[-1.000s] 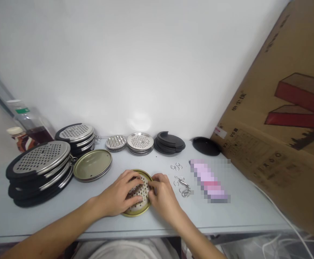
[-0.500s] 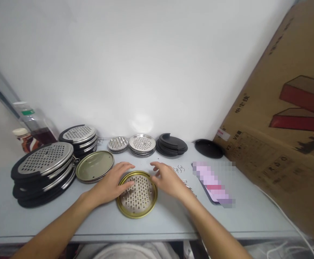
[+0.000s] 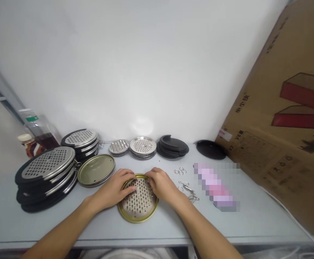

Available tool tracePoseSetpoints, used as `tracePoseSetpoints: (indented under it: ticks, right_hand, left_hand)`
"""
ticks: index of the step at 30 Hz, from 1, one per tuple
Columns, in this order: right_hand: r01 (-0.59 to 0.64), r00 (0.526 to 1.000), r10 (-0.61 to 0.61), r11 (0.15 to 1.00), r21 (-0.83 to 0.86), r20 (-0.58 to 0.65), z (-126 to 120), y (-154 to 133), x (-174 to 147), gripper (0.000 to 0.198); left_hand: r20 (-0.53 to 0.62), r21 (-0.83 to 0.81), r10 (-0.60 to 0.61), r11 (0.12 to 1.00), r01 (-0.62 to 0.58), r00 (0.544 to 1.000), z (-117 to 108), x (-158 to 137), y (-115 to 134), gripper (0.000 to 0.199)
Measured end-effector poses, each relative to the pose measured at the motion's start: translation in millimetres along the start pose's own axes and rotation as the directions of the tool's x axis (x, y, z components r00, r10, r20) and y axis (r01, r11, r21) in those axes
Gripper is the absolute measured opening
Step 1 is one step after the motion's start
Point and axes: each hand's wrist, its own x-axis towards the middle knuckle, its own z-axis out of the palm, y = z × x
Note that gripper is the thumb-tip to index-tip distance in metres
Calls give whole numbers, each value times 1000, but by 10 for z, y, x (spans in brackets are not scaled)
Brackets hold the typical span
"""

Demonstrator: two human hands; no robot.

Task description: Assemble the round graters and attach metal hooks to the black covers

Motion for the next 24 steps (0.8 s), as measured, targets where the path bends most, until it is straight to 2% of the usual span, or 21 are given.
tracePoseSetpoints:
  ticks: [4, 9, 13, 17, 21, 24]
  right_hand:
    - [39, 999, -40, 999, 20, 30, -52, 19, 18, 31]
    - [22, 999, -22, 1000, -17, 28, -81, 25, 13, 26]
    - [-10, 999, 10, 1000, -23, 31, -108, 0, 3, 25]
    - [-33, 999, 34, 999, -39, 38, -132, -22, 1, 25]
    - [-34, 999, 35, 998, -47, 39, -140, -20, -2, 23]
    - [-35, 998, 37, 998, -52, 42, -141, -15, -8, 22]
  left_hand:
    - [3, -7, 0, 1000, 0, 1000, -13, -4, 10, 24]
    - [-19, -18, 16, 1000, -16, 1000, -1, 12, -23, 23]
    - [-181, 100, 10, 995, 9, 983, -12, 225, -111, 36]
    - [-313, 212, -72, 967, 144, 947, -71, 650, -220, 49]
    - [-327, 186, -139, 960, 208, 935, -119, 1006, -341, 32]
    - [-298, 163, -143, 967, 198, 944, -155, 1109, -409, 14]
